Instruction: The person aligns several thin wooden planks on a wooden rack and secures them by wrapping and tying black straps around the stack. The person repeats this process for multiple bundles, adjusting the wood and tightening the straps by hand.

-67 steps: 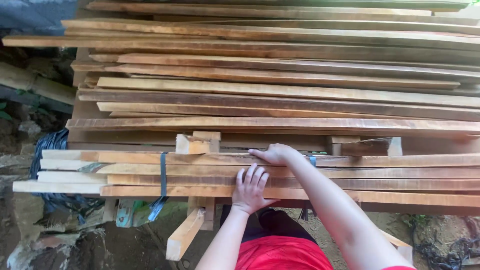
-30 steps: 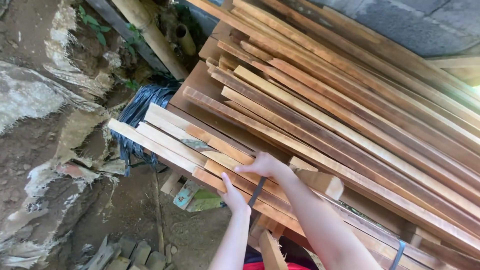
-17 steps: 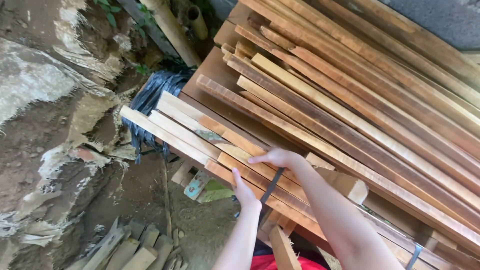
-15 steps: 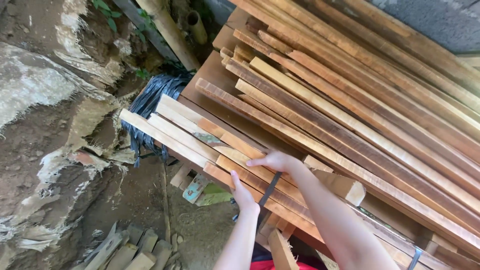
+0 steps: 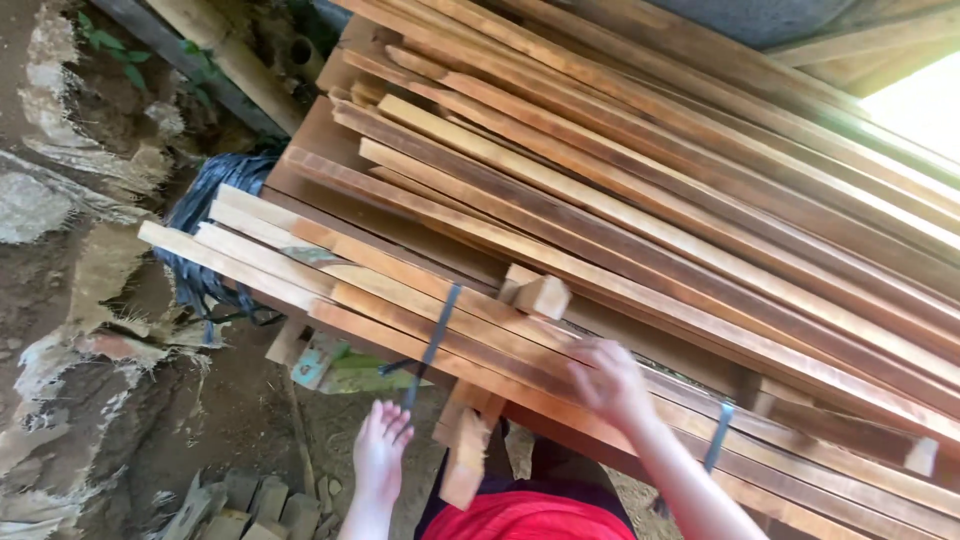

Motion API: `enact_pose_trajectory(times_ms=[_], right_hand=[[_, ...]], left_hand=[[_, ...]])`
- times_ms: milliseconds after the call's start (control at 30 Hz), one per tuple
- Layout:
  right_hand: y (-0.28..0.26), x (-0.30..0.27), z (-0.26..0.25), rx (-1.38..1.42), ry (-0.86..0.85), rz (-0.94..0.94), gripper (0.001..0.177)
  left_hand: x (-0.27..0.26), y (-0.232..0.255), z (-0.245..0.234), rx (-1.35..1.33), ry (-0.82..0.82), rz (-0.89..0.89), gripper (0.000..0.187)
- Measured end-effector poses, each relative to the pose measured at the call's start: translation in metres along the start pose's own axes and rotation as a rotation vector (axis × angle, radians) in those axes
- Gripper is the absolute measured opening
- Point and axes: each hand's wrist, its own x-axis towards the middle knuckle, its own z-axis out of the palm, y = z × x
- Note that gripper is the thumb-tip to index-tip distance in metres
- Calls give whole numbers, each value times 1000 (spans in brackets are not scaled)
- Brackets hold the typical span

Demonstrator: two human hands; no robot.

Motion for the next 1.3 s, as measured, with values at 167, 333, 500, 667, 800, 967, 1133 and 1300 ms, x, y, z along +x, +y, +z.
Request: enact_pose_trajectory(times_ms=[167,333,500,667,800,967,1133,1300], right_hand=[[79,-23,-50,-59,-440,590,67],[108,-11,-65,53,-845,791,114],[98,-14,-68,23,-843,782,119],[70,-31,-72,-48,-715,750,117],[0,-64,-93,-288,-450,630,106],[-42,-109,-78,-436,-108,463,96],[-73,-144,-58,-491,-7,462,92],[-78,-154,-50,-509,94,431,92]], left_hand=[[-32,-107,-13,233,-195,-355,44],[-113,-132,135,367,-481,-560,39],[-106,-176,194,-25,-633,-511,30],[-55,-209,157,-68,-613,-565,17],[-91,-183,166,93,-481,-601,23],[-14,-223,119,368,-720,-718,19],[-60,-176,127,1372,-842,-433,34],[-80,-167,120,1574,-1291,-153,33]])
